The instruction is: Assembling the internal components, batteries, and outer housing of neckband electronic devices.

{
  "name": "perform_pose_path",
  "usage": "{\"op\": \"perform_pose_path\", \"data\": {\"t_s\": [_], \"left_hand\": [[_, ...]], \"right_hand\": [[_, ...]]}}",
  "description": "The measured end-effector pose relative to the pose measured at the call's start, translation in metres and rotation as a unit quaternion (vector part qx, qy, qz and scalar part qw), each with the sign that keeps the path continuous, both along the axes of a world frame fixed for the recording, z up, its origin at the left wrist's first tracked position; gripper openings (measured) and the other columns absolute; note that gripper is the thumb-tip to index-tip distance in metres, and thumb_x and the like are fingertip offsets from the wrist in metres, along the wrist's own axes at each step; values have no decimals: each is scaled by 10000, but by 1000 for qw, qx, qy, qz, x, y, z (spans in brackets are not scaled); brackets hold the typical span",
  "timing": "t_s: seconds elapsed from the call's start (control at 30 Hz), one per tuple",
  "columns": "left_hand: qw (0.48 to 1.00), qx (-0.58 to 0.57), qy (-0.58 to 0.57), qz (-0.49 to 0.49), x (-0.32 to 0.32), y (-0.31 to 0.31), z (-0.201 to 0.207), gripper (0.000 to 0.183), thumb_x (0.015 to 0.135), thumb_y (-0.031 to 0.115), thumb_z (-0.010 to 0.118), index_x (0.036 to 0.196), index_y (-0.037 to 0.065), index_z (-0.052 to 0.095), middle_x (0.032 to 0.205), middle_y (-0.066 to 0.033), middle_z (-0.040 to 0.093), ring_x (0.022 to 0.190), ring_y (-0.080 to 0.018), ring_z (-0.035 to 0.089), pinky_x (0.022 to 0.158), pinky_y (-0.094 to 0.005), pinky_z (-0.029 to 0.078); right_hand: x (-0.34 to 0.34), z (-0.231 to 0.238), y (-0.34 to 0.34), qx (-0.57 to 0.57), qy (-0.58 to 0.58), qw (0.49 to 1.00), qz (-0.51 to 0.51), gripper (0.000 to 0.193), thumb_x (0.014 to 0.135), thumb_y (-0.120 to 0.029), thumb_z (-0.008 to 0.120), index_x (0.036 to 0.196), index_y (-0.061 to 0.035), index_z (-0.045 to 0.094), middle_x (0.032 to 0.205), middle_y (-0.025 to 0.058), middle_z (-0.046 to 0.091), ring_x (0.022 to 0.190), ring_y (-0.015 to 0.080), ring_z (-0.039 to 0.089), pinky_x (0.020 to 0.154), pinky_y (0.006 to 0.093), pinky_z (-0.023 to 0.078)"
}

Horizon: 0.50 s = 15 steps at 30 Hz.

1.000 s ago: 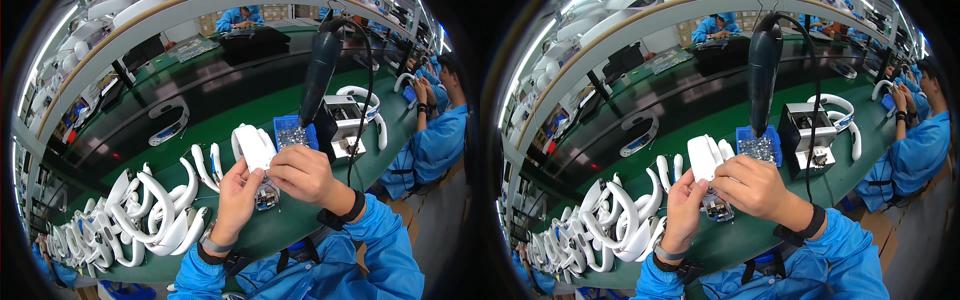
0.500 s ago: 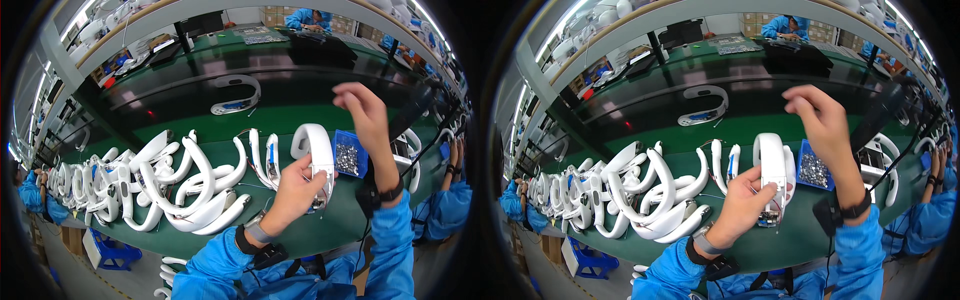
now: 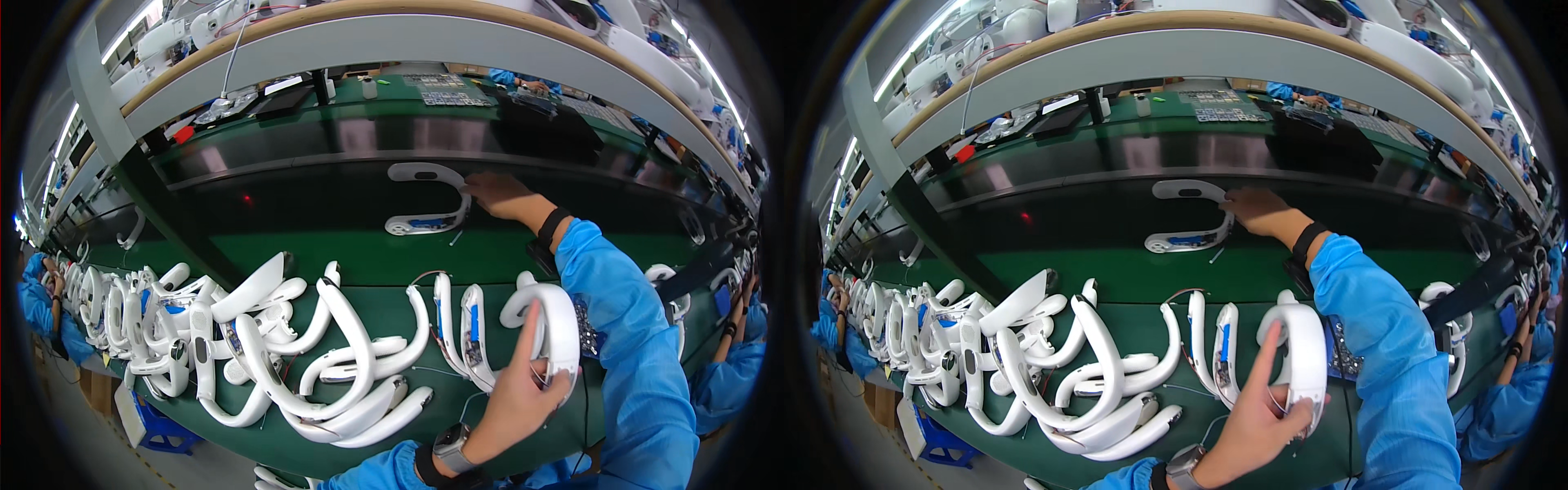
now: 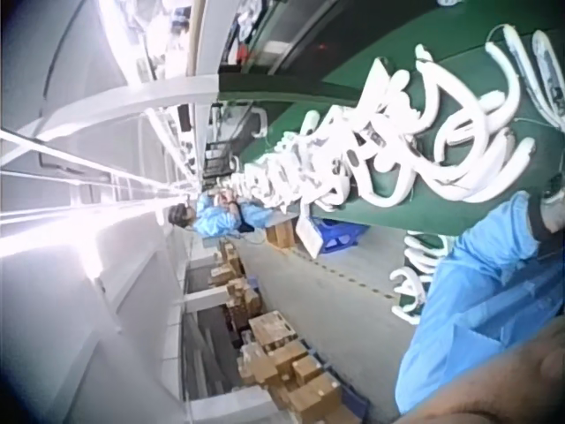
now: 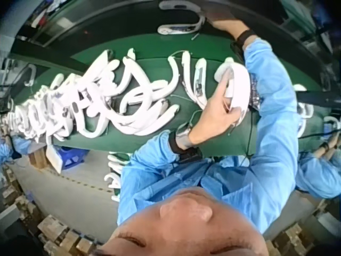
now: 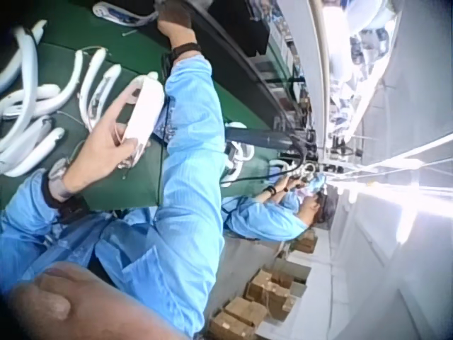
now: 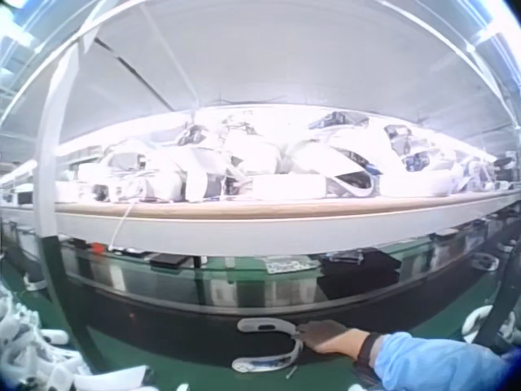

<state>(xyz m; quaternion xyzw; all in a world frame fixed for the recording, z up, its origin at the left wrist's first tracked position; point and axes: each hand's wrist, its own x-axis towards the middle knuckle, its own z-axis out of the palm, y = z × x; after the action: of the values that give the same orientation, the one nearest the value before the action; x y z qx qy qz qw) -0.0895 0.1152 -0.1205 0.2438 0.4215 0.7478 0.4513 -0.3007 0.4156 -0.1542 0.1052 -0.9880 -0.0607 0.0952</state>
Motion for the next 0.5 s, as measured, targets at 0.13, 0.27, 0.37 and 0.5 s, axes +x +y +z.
{"op": "perform_pose_path", "data": {"t_s": [0.13, 0.27, 0.37, 0.5], "left_hand": [[999, 4, 42, -4, -4, 1, -3, 809, 926, 38, 570, 1608, 210, 171, 915, -94, 698, 710, -87, 584, 691, -248, 490], [995, -18, 90, 25, -2, 4, -4, 763, 892, 89, 608, 1578, 232, 308, 774, -105, 618, 636, -128, 539, 650, -277, 472], [995, 8, 97, 35, 0, 15, -5, 780, 881, 82, 613, 1579, 231, 300, 714, -112, 567, 576, -182, 509, 612, -306, 450], [990, -14, 136, 31, -2, 8, -3, 775, 893, 54, 587, 1589, 198, 277, 726, -57, 617, 600, -88, 511, 606, -258, 443]], "right_hand": [[-28, -44, 22, 108, 95, 980, 135, 267, 852, -116, 610, 1100, -138, 708, 1163, 75, 660, 1100, 293, 624, 967, 399, 494], [-35, -63, 30, 142, -8, 988, 65, 185, 854, -133, 601, 994, -147, 720, 1060, 60, 702, 1051, 291, 642, 958, 396, 491], [-14, -31, 36, 80, -27, 992, 89, 122, 813, -132, 634, 911, -140, 706, 919, 103, 714, 932, 324, 665, 880, 422, 503], [-12, 30, -23, -12, -54, 997, 45, 174, 775, -168, 730, 909, -72, 673, 878, 157, 694, 913, 383, 664, 793, 480, 506]]}}
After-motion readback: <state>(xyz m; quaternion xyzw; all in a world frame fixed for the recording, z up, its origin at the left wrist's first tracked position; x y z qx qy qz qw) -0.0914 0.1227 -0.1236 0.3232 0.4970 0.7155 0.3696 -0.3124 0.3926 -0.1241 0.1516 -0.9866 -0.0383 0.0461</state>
